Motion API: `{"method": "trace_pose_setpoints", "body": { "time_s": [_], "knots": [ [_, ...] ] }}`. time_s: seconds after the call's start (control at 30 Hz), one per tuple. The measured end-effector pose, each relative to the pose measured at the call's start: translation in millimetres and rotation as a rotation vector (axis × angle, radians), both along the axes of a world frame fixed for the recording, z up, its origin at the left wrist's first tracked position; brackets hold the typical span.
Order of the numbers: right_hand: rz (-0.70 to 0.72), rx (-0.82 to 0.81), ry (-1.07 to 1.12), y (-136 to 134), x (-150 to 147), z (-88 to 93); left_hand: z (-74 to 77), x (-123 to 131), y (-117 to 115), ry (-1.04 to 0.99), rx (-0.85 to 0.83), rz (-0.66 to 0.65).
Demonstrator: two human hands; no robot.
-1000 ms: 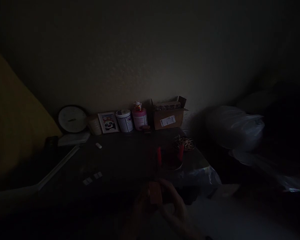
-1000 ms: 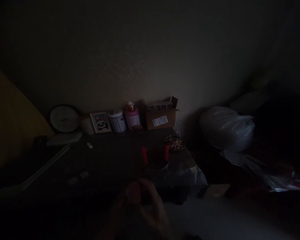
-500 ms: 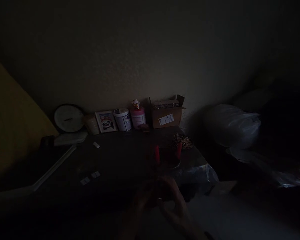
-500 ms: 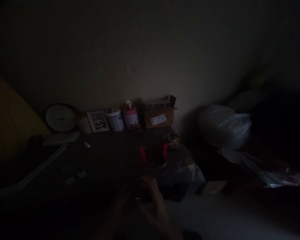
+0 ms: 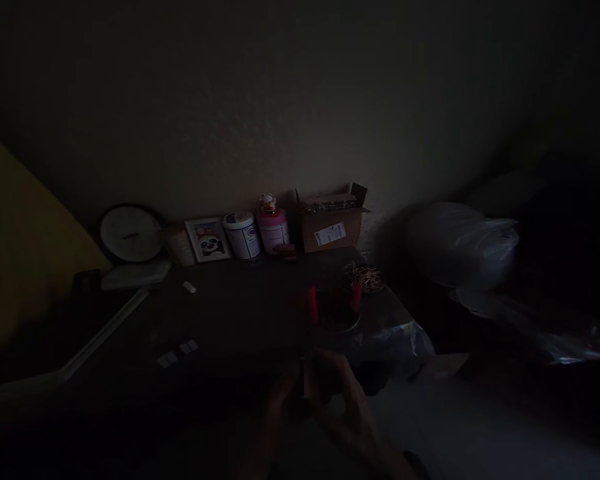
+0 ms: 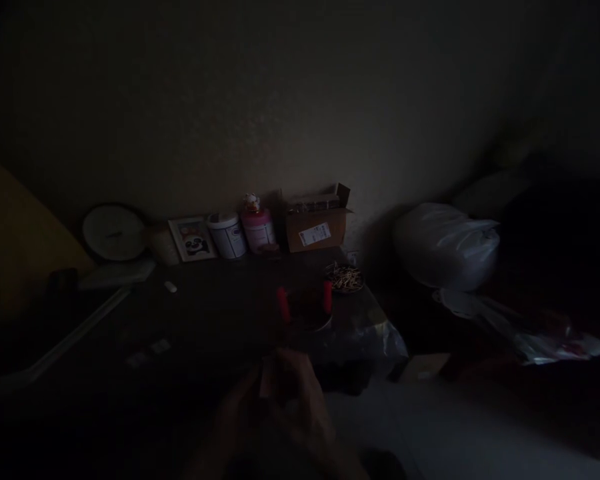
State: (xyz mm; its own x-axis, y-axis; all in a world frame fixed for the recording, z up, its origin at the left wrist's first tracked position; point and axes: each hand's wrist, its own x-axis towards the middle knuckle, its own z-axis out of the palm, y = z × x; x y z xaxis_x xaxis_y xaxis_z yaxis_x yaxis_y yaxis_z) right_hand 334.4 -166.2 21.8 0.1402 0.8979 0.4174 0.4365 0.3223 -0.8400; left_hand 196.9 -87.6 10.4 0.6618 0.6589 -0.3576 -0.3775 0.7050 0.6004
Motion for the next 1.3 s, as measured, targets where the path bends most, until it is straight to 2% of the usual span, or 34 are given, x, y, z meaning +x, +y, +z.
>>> {"method": "trace_pose_setpoints", "body": {
  "time_s": [0.13, 0.5, 0.6, 0.87, 1.0, 1.17, 1.3],
  "knots": [
    [-0.032, -0.061, 0.08, 0.1, -1.5, 3.4, -4.6, 1.8, -1.3, -0.016, -0.007, 0.022],
    [0.022, -0.022, 0.157, 0.7, -0.8, 3.2, -29.0, 0.5, 4.1, -0.098, -0.038, 0.005],
    [0.006, -0.011, 0.138, 1.1, -0.9, 2.0, -25.5, 1.6, 3.0, -0.09, -0.002, 0.024],
    [0.002, -0.031, 0.14, 0.9, -2.4, 10.0, -17.4, 5.3, 3.0, -0.03, -0.047, 0.031],
    [0.009, 0.04, 0.016, 2.5, -0.9, 3.3, -13.4, 2.5, 0.7, -0.022, 0.03, 0.023],
    [0.055, 0.147, -0.195, 5.6, -0.2, -4.5, -9.5, -0.3, -3.4, 0.058, 0.11, 0.072],
    [0.057, 0.027, 0.045, 4.4, -4.3, 5.8, 0.0, 2.6, -3.2, -0.002, 0.112, 0.099]
  ]
}}
